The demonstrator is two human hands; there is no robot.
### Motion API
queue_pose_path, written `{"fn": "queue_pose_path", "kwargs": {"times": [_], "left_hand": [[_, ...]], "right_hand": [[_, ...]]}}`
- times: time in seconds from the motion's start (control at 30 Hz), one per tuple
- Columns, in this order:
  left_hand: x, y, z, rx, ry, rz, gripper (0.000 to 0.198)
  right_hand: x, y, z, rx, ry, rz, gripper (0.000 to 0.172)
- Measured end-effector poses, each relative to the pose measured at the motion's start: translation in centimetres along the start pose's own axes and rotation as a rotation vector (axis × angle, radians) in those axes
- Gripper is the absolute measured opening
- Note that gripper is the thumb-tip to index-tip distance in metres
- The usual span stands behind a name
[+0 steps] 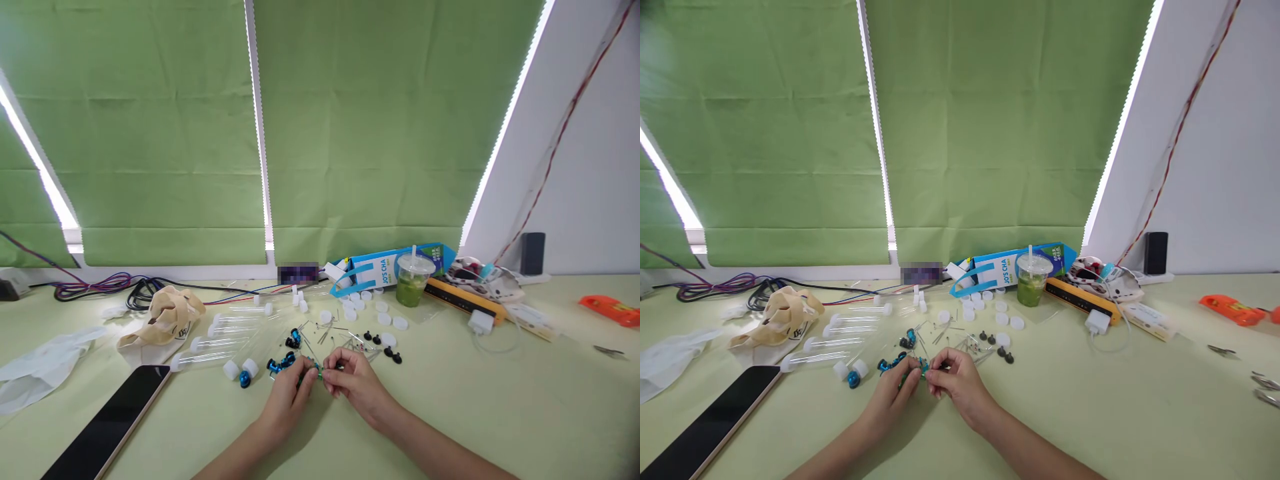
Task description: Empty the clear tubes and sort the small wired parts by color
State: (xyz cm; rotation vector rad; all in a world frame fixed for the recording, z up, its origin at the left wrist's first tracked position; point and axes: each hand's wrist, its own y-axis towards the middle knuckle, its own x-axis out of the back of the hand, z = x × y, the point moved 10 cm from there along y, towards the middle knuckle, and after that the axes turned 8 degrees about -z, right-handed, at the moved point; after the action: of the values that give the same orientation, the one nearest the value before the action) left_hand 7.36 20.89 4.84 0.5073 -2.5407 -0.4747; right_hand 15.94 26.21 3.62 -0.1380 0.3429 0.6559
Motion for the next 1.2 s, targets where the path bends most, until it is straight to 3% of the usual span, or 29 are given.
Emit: {"fn": "queue_pose_path", "kwargs": {"times": [0.1, 0.3, 0.4, 0.53, 0.63, 0.77, 0.87, 0.97, 1.07, 1.2], "left_hand": [[0.4, 0.0, 0.2, 0.002, 0.082, -0.029, 0.034], [0.3, -0.4, -2.0, -0.134, -0.014, 0.014, 0.018], [-0.1, -0.4, -1.4, -0.123, 0.047, 0.026, 0.017], [0.2, -0.1, -0.1, -0.102, 0.220, -0.041, 0.033], [0.2, 0.0, -0.4, -0.160, 0.265, -0.039, 0.043], [0.4, 0.1, -0.5, -0.165, 0.309, -0.052, 0.038], [0.2, 0.1, -0.7, -0.177, 0.352, -0.049, 0.026], [-1.1, -0.3, -1.0, -0.247, 0.453, 0.035, 0.013], [-2.4, -0.9, -0.9, -0.314, 0.603, 0.119, 0.005], [-3.2, -1.4, -0.5, -0.332, 0.687, 0.171, 0.002]], "right_hand": [[-0.4, -0.1, -0.2, 0.019, -0.007, 0.024, 0.029], [-0.2, -0.2, -0.2, 0.005, 0.038, 0.018, 0.025], [-0.3, -0.2, -0.2, 0.000, 0.061, 0.024, 0.024], [-0.7, -0.3, -0.4, 0.012, 0.028, 0.060, 0.023], [-0.9, -0.4, -0.3, 0.048, 0.005, 0.074, 0.022], [0.0, 0.1, 0.0, 0.089, -0.058, 0.010, 0.019], [2.0, 0.9, 0.6, 0.171, -0.215, -0.119, 0.013], [4.6, 1.6, 2.3, 0.330, -0.500, -0.258, 0.004], [6.3, 1.9, 4.4, 0.546, -0.849, -0.367, 0.018], [8.2, 2.9, 4.6, 0.530, -1.136, -0.443, 0.032]]}}
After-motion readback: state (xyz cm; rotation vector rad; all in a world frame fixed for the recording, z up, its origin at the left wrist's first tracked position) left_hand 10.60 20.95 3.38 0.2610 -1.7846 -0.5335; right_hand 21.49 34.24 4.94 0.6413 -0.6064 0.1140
